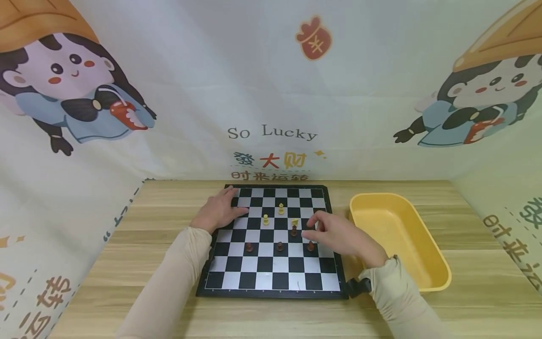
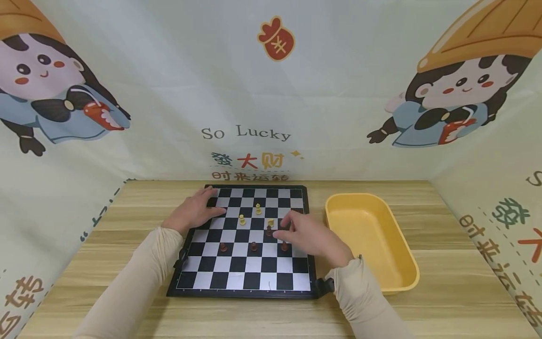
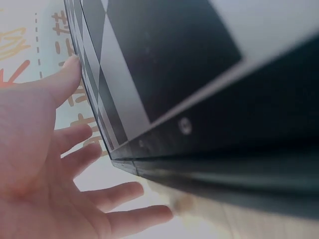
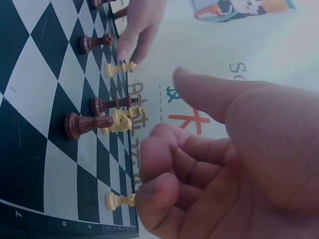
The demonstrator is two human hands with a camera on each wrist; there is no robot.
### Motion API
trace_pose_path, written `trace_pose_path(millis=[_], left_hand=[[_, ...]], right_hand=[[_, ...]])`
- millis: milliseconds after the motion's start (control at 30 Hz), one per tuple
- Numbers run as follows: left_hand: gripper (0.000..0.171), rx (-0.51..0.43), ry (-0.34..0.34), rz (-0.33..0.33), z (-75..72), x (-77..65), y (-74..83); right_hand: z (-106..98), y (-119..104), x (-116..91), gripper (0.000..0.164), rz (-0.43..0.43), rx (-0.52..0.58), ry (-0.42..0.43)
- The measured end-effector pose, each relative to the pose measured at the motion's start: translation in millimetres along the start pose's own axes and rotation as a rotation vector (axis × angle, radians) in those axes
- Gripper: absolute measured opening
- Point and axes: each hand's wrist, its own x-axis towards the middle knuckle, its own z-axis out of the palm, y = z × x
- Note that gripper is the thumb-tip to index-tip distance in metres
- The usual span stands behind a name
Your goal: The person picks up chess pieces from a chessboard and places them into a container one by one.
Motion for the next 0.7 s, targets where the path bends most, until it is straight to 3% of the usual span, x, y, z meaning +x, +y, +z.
trace_pose_path(millis=[333,700], left_hand=[[0.078,-0.028,-0.053,-0.041,-3.6,-0.7,-0.9],[0.083,-0.048,-0.137,-0.045,-10.0,2.8,-1.3]], right_hand=[[0.4,8.0,-4.7,0.042,-0.003,0.172,-0.039],[5.0,13.1,-6.5,0.039,-0.004,0.181,-0.027]])
